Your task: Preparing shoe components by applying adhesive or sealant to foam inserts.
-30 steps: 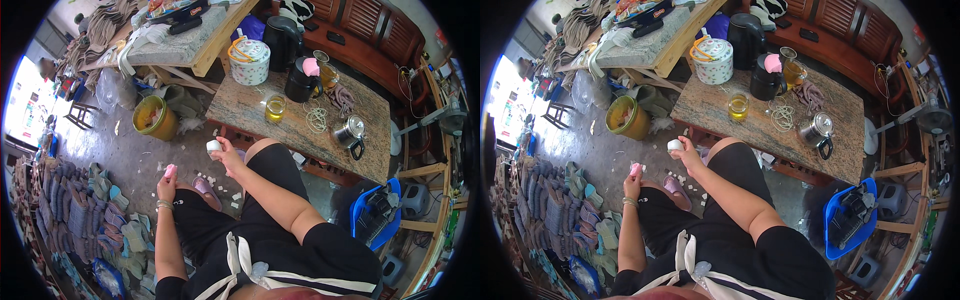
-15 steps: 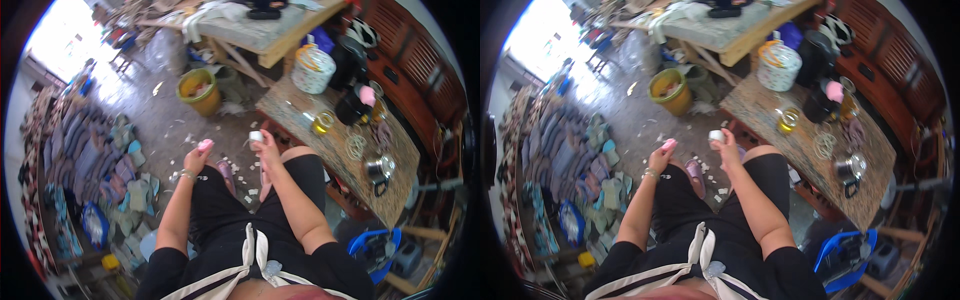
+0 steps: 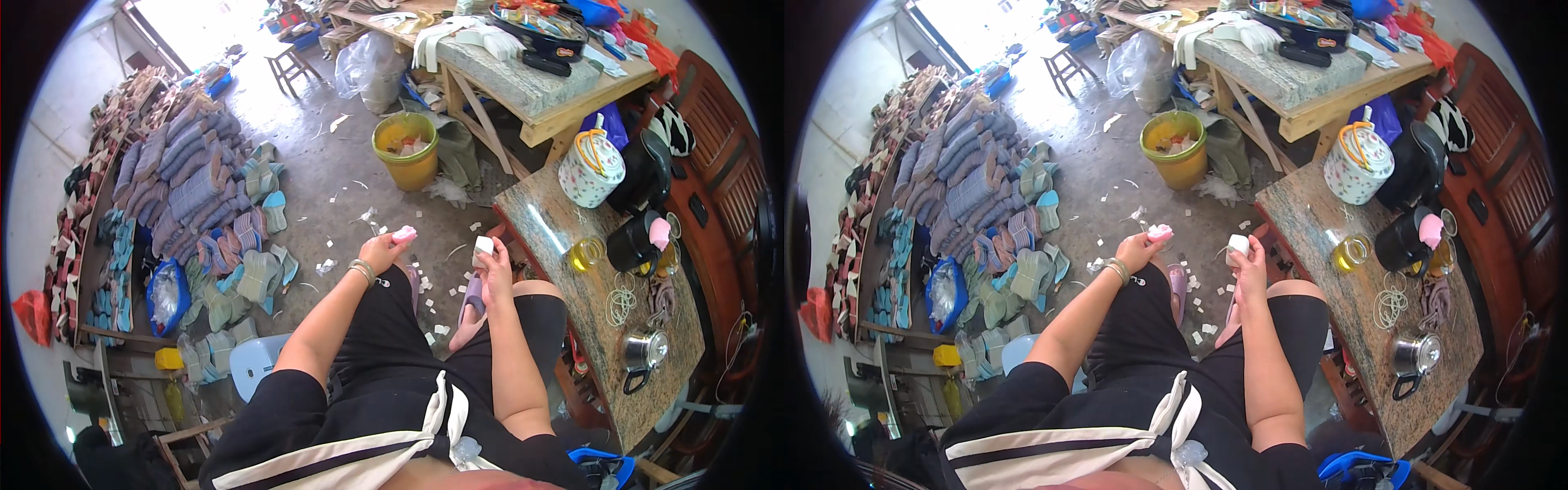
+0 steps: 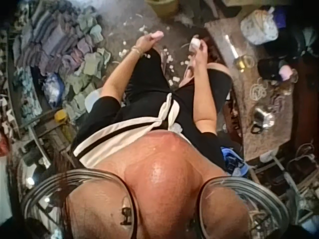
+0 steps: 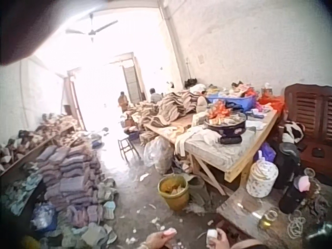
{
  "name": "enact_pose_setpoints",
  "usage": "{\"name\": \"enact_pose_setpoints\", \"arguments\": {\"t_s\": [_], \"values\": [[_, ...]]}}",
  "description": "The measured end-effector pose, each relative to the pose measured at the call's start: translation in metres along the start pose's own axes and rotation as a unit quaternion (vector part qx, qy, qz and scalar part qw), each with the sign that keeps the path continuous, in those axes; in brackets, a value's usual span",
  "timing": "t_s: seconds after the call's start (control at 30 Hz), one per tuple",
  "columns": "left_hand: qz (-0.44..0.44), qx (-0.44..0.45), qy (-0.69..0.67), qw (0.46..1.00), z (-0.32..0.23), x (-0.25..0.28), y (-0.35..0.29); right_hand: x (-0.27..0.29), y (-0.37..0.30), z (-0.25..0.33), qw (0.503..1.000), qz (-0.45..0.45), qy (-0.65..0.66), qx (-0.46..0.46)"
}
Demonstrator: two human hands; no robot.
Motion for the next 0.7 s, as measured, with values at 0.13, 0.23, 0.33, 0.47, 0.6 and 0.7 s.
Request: {"name": "enact_pose_setpoints", "arguments": {"t_s": [0.13, 0.23, 0.33, 0.47, 0.6, 0.7], "values": [[0.000, 0.001, 0.003, 1.000, -0.001, 0.001, 0.000, 0.000, 0.000, 0.000, 1.000, 0.004, 0.012, -0.002], [-0.025, -0.018, 0.019, 0.999, -0.004, 0.003, 0.000, 0.002, 0.000, 0.000, 1.000, 0.001, 0.004, -0.002], [0.001, 0.009, -0.005, 1.000, 0.004, -0.002, 0.001, 0.001, 0.000, -0.001, 1.000, 0.001, 0.001, -0.004], [0.001, 0.004, 0.001, 1.000, 0.005, -0.003, 0.001, 0.002, -0.001, -0.001, 1.000, -0.006, -0.003, -0.001], [-0.007, -0.009, 0.007, 1.000, 0.008, -0.005, 0.003, -0.001, 0.000, -0.001, 1.000, 0.008, -0.006, -0.005], [-0.012, -0.016, 0.010, 1.000, 0.004, -0.002, 0.002, 0.000, 0.001, -0.002, 1.000, 0.004, 0.000, -0.002]]}}
Point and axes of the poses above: each hand's wrist, its own y-axis towards the middle knuckle, its own x-axis out of the back of the hand, z = x × y, the point moved 9 cm from there along y, towards the middle knuckle, and after that the axes turned 1 degree about -z, right-handed, at the moved point
